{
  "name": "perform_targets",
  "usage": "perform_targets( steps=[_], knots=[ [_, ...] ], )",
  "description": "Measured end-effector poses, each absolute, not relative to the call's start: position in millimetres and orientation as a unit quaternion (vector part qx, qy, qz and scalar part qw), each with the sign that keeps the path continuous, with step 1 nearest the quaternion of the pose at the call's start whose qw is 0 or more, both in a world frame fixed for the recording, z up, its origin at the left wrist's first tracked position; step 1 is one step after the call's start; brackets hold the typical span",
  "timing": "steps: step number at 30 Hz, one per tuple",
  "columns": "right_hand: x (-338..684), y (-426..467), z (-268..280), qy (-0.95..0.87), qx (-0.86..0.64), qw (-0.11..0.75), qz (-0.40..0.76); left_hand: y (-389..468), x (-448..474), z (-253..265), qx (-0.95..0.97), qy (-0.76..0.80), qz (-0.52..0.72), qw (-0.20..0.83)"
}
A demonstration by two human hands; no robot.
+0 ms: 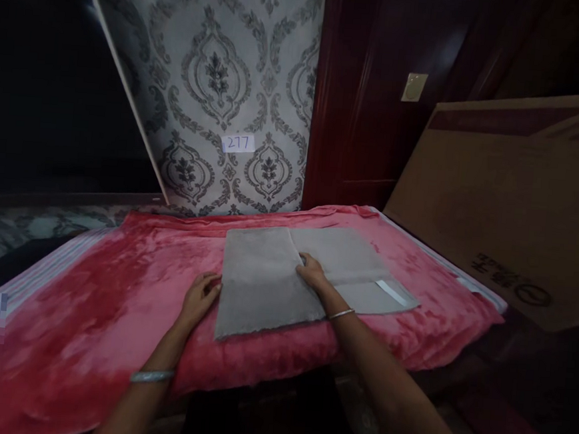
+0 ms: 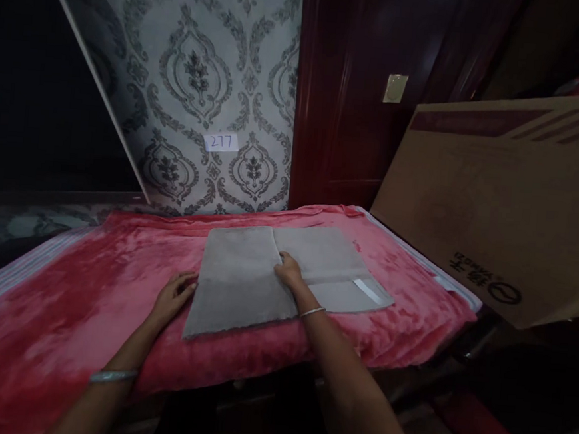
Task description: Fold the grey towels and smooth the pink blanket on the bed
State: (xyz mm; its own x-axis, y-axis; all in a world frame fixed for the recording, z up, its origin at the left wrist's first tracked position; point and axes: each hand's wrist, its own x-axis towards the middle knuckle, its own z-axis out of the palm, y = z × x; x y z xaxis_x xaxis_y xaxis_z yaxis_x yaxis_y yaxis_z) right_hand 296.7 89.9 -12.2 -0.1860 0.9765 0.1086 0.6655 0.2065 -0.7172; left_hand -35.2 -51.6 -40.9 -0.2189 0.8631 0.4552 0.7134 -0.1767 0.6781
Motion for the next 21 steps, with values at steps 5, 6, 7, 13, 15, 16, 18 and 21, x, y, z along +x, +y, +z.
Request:
perform_targets(
  steps=[5, 6, 7, 13, 15, 16, 18, 21],
  knots=[
    [297.1, 90.7, -17.0, -0.72, -0.576, 0.273, 0.275, -54.2, -29.1, -41.2, 0.621, 0.637, 0.451, 0.074],
    [298.0, 90.7, -17.2, -0.721, -0.575, 0.271, 0.276, -55.3, -27.6, -40.2, 0.623, 0.637, 0.448, 0.076],
    [298.9, 90.5, -17.5, -0.722, -0.574, 0.269, 0.278, -56.3, -26.2, -39.0, 0.624, 0.638, 0.445, 0.077],
    [300.6, 88.9, -16.8, -0.729, -0.563, 0.259, 0.291, -59.9, -21.2, -33.1, 0.638, 0.637, 0.424, 0.083],
    [299.6, 89.5, -15.5, -0.727, -0.56, 0.261, 0.298, -59.8, -19.5, -33.2, 0.639, 0.644, 0.415, 0.077],
    [299.1, 90.1, -14.8, -0.726, -0.559, 0.263, 0.302, -59.4, -18.4, -33.7, 0.639, 0.649, 0.408, 0.069],
    [298.2, 91.7, -13.2, -0.722, -0.559, 0.265, 0.309, -58.4, -16.4, -35.0, 0.64, 0.658, 0.393, 0.051],
    [297.8, 94.1, -10.6, -0.714, -0.568, 0.27, 0.307, -57.2, -14.9, -36.6, 0.645, 0.659, 0.385, 0.037]
  ],
)
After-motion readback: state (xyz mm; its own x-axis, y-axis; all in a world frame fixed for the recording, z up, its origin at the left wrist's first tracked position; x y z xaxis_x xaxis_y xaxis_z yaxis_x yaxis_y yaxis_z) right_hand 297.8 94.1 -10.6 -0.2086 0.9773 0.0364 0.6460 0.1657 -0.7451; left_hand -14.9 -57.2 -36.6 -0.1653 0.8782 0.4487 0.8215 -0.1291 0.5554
